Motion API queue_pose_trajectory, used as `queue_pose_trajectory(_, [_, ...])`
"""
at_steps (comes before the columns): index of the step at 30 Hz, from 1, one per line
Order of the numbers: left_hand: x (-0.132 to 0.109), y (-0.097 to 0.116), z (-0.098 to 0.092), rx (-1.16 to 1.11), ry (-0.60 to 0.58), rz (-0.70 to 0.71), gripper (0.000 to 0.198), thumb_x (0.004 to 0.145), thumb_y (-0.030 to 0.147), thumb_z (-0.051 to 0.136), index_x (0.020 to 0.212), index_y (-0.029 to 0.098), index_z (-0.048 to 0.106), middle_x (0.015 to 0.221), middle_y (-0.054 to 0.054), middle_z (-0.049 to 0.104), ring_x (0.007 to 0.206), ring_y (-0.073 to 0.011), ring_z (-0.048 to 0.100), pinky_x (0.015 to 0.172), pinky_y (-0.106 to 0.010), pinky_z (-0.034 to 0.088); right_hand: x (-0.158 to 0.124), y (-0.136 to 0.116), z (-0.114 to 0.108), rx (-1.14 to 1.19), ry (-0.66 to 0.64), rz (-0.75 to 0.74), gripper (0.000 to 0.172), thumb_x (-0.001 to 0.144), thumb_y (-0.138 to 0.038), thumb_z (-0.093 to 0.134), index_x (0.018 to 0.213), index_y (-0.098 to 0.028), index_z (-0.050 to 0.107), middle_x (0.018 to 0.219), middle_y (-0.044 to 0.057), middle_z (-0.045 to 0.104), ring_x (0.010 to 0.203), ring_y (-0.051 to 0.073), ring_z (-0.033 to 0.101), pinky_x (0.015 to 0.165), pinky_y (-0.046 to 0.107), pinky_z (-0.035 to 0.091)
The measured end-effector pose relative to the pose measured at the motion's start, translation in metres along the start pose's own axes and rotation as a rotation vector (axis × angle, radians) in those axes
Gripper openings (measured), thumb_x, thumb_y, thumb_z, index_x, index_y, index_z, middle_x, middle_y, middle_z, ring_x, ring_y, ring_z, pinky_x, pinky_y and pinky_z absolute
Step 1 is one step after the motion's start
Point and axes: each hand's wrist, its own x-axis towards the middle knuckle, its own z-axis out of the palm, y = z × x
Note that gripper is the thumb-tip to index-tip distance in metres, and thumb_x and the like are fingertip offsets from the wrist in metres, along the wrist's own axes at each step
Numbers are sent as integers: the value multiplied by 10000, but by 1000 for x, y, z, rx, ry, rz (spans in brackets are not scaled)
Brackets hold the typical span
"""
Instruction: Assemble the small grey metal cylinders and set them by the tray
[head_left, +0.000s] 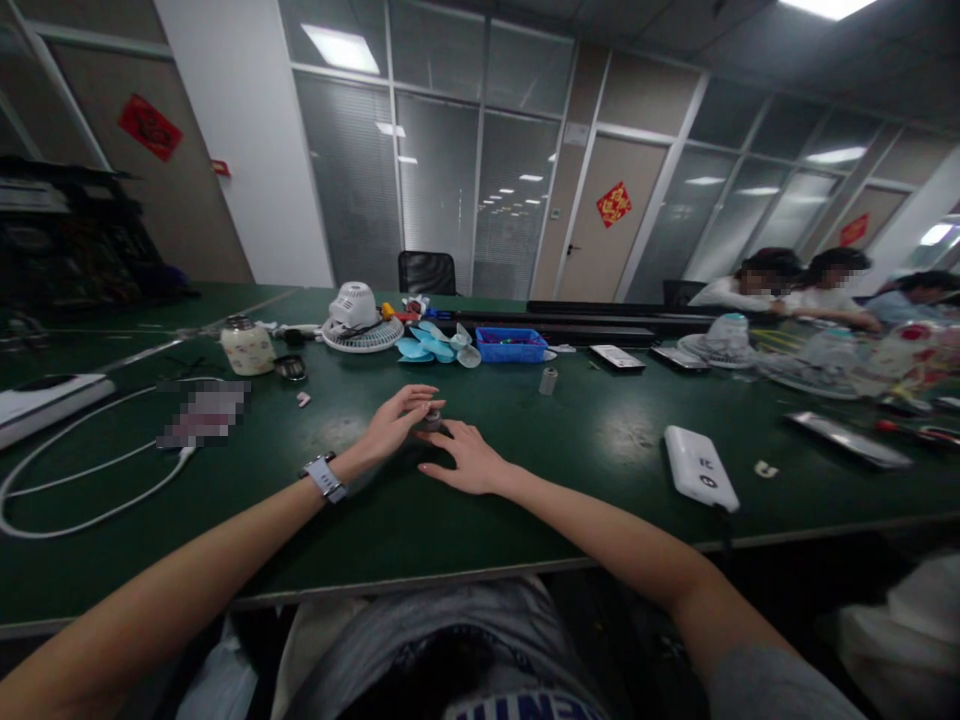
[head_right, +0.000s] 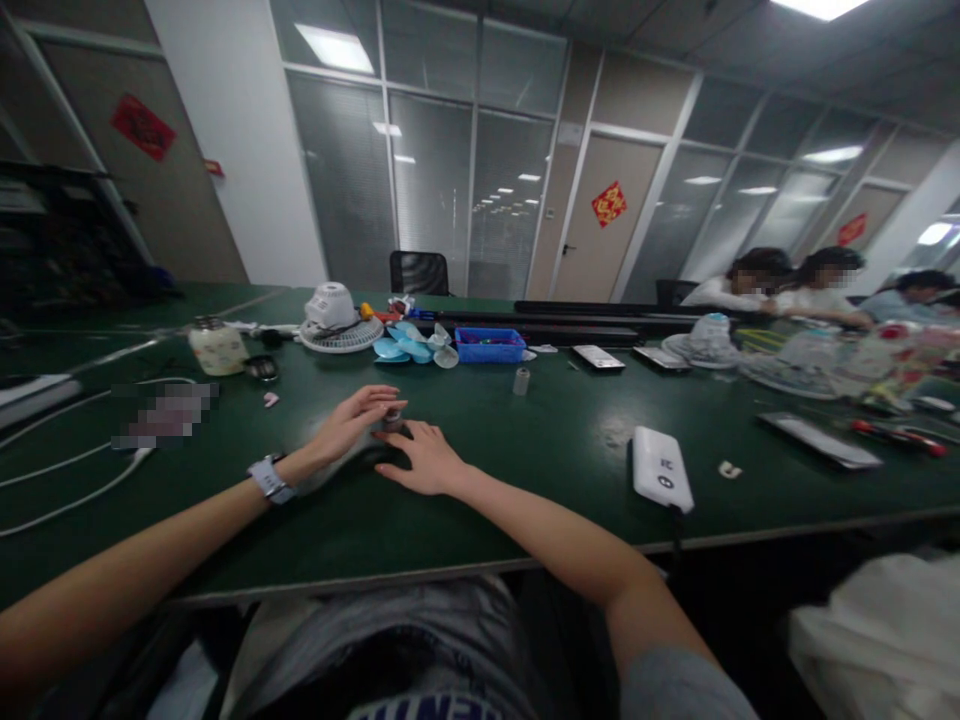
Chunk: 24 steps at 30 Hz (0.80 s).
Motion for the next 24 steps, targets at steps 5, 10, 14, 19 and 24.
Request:
queue_pose_trajectory(5, [-5,7,2,323,204,118,340,850,390,554,1139,211,556,1125,-95,662,1110,-244,569,977,-458,409,0,0,0,15,12,-16,558,900,-546,459,1387,-277,416,1362,124,413,1279,268,362,1030,474,318])
queue_pose_trajectory(10, [0,0,1,409,272,130,349,774,405,649,1048,202,578,935,-63,703,971,-236,620,913,-440,441,1,2,0,19,-8,-8,566,900,-559,447,1394,-285,406,1348,127,416,1264,272,371,1014,465,333])
queue_pose_trajectory(14, [3,-7,-1,275,245,95,368,741,397,679,1020,187,562,968,-75,696,868,-207,665,848,-396,491,2,3,0,22,-18,-4,559,901,-554,451,1395,-298,399,1346,121,419,1259,273,374,1011,473,331])
queue_pose_trajectory(19, [0,-1,-1,109,139,12,385,782,369,633,1105,187,528,1002,-90,688,961,-223,666,851,-398,516,2,3,1,14,-7,-9,545,902,-542,459,1387,-297,414,1331,120,431,1255,274,380,1007,468,341])
queue_pose_trajectory(24, [-1,5,4,45,66,-7,352,825,388,578,1108,185,529,1089,-113,671,1030,-226,648,876,-399,515,1,3,1,3,-4,1,528,900,-543,464,1362,-287,451,1319,125,442,1239,280,394,990,477,356])
